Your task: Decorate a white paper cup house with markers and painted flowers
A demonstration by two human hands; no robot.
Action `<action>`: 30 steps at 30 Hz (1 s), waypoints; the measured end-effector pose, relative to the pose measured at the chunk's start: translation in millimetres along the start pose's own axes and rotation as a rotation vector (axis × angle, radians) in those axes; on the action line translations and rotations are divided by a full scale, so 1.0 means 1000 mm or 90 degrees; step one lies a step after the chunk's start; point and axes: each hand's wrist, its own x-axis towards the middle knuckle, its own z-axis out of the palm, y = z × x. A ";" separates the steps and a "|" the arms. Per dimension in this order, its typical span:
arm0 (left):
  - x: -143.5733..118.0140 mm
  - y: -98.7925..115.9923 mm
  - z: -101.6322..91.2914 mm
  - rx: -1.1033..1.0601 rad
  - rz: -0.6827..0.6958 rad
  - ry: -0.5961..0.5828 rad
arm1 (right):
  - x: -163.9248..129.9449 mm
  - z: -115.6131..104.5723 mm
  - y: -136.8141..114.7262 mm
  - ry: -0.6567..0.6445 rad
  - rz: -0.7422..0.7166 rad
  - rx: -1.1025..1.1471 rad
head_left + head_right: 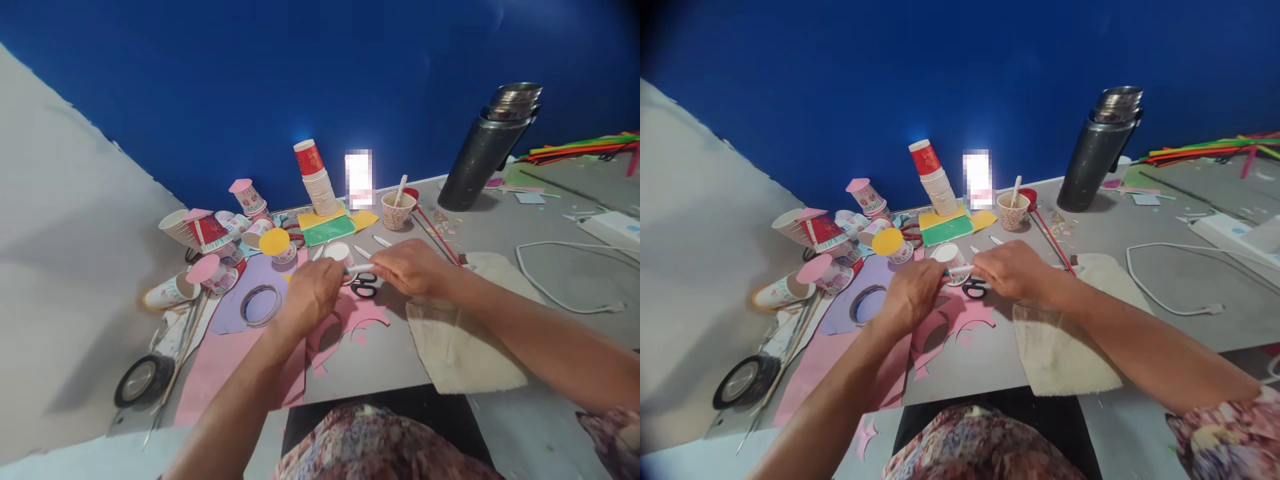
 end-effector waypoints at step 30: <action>0.017 -0.019 0.038 -0.218 -0.170 0.042 | 0.005 0.008 0.013 0.170 0.333 0.534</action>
